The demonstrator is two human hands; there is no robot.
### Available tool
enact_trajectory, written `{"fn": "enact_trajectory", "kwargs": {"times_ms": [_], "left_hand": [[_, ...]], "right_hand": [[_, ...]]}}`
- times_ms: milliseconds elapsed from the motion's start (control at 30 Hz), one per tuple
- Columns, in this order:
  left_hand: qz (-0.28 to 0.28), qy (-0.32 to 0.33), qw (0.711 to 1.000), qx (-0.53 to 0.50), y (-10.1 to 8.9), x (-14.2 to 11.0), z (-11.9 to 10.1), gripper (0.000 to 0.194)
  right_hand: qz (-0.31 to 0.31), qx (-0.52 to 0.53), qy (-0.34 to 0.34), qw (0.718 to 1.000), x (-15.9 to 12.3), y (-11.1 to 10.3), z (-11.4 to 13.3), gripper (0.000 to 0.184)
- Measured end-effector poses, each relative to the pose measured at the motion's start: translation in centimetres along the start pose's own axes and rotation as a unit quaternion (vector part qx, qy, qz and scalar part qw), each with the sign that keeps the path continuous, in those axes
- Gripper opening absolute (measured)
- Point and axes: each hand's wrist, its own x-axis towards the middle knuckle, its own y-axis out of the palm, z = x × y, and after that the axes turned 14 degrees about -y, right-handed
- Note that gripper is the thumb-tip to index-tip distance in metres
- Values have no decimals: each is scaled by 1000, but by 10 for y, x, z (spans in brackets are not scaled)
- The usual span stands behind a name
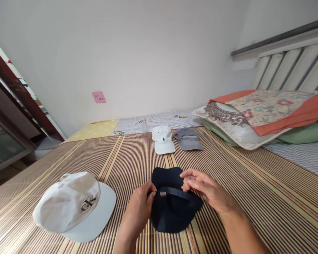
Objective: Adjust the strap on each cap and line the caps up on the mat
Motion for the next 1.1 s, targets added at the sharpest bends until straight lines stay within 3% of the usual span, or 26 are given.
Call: {"fn": "enact_trajectory", "kwargs": {"times_ms": [133,267,367,533,667,900,1100], "left_hand": [[54,9,996,-76,5,5,5,14],[61,-11,993,-100,10,10,6,13],[63,-39,992,-103,13,11,6,20],[66,-18,993,-94,14,13,10,18],[65,-9,994,-88,14,13,11,11],[83,-1,990,-110,15,11,5,4],[99,-17,989,-105,21,14,12,20]], "right_hand": [[7,-43,7,999,1,-1,2,45],[26,-89,29,995,1,-1,5,50],[71,-124,36,989,-2,2,15,45],[121,-176,57,975,-6,19,27,33],[116,-207,74,969,-5,32,23,19],[115,-285,84,948,-4,50,25,11],[116,-340,59,931,-3,50,18,17]]}}
